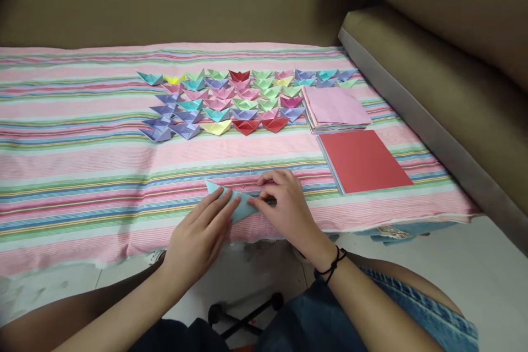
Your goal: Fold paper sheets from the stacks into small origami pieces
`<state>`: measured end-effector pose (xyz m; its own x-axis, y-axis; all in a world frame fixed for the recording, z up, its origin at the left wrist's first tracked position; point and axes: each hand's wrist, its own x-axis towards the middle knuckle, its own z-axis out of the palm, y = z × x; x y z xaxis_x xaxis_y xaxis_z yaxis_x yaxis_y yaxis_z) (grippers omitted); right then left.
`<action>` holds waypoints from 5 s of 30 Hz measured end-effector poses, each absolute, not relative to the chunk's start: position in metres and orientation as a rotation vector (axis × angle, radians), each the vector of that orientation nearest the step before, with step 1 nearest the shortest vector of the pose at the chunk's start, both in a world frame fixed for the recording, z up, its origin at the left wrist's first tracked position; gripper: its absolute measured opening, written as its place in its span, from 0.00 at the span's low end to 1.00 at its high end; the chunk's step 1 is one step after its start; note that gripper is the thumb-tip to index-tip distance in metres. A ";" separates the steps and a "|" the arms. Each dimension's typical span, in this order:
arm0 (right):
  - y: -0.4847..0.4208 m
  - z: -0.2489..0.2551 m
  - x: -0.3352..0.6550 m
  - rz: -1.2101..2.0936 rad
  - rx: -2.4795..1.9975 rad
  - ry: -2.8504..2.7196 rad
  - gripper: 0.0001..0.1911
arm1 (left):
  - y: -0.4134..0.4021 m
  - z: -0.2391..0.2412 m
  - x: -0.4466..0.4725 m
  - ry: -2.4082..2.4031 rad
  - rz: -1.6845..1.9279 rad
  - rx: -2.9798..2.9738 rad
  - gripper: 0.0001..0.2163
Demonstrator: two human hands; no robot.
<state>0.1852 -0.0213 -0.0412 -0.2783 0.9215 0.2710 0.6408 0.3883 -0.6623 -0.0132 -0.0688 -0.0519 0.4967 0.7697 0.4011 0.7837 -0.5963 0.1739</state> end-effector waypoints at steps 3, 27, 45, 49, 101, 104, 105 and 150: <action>-0.021 -0.043 0.182 0.512 -1.357 -2.027 0.15 | -0.070 -0.054 -0.014 -1.358 -0.637 -2.678 0.19; -0.028 -0.042 0.176 0.461 -1.412 -1.990 0.14 | -0.070 -0.056 -0.010 -1.323 -0.639 -2.665 0.18; -0.020 -0.025 0.202 0.810 -1.375 -1.940 0.04 | -0.068 -0.058 -0.011 -1.299 -0.638 -2.648 0.17; -0.025 -0.030 0.191 0.659 -1.438 -2.021 0.15 | -0.069 -0.058 -0.011 -1.300 -0.657 -2.643 0.17; -0.015 -0.046 0.193 0.596 -1.150 -2.295 0.16 | -0.076 -0.038 0.001 -1.420 -0.460 -2.809 0.21; -0.014 -0.047 0.193 0.588 -1.146 -2.299 0.15 | -0.078 -0.037 -0.005 -1.421 -0.529 -2.862 0.18; -0.014 -0.047 0.194 0.587 -1.145 -2.302 0.15 | -0.079 -0.037 -0.008 -1.420 -0.547 -2.877 0.17; -0.026 -0.020 0.178 0.506 -0.857 -2.193 0.08 | -0.050 -0.019 -0.028 -1.602 -1.243 -2.920 0.07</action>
